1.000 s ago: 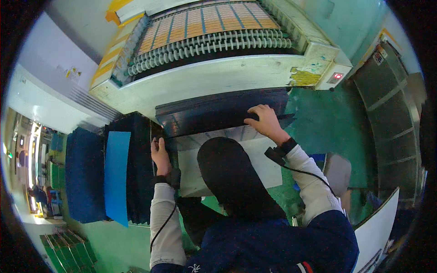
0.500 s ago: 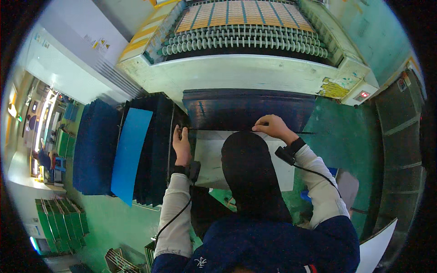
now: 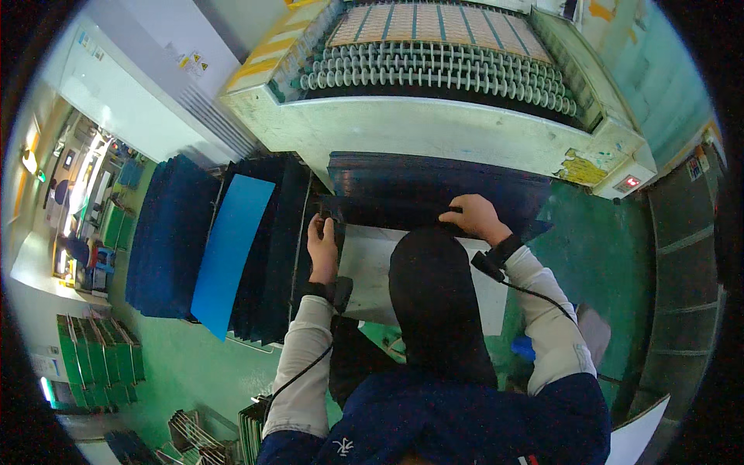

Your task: The recorder is taking thin sheets with a printed grid pattern from the output of an industrial machine and stacking them for inspection or further processing.

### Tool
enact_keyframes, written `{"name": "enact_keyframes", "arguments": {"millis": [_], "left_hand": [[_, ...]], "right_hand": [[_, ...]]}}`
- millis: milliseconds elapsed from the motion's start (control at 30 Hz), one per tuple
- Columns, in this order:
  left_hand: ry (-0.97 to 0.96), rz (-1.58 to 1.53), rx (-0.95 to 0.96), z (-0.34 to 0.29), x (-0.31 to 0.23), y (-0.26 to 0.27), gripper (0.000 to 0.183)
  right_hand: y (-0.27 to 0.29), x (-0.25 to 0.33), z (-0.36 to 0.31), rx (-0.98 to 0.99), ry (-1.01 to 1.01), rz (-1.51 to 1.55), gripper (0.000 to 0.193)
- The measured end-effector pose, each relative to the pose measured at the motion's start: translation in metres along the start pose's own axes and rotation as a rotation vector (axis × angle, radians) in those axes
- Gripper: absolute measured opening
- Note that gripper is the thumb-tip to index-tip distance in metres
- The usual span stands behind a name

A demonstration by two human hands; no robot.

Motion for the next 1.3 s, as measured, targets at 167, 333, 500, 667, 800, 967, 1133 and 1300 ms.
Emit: {"name": "enact_keyframes", "arguments": {"millis": [167, 333, 500, 667, 800, 967, 1133, 1300], "left_hand": [[-0.055, 0.054, -0.036, 0.0, 0.005, 0.014, 0.038], [-0.02, 0.02, -0.018, -0.005, -0.011, 0.0, 0.032], [-0.028, -0.068, -0.054, 0.009, 0.018, 0.009, 0.03], [-0.03, -0.064, -0.047, 0.006, 0.007, 0.0, 0.028], [-0.032, 0.14, -0.096, 0.002, -0.004, 0.004, 0.027], [-0.034, -0.006, -0.09, 0.007, 0.005, 0.008, 0.027], [-0.024, -0.09, -0.039, 0.008, 0.01, 0.001, 0.028], [-0.029, 0.011, -0.059, 0.005, -0.001, -0.001, 0.028]], "right_hand": [[-0.004, 0.007, 0.007, -0.184, 0.194, -0.138, 0.019], [0.099, 0.022, -0.01, -0.528, 0.16, -0.004, 0.018], [0.177, 0.022, -0.016, -0.736, -0.097, 0.861, 0.011], [0.196, 0.044, 0.004, -0.538, 0.027, 1.245, 0.019], [0.171, 0.063, 0.02, -0.366, -0.032, 1.374, 0.021], [0.127, 0.059, 0.06, -0.297, -0.192, 1.611, 0.016], [0.106, 0.056, 0.079, -0.283, -0.275, 1.744, 0.009], [0.11, 0.061, 0.086, -0.274, -0.3, 1.722, 0.016]]}}
Point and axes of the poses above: each hand's wrist, its own z-axis towards the middle knuckle, its own y-axis out of the back of the hand, x = y × z, the point moved 3 cm from there along z, towards the middle knuckle, and after that the axes turned 5 degrees about -z, right-handed, at the moved point
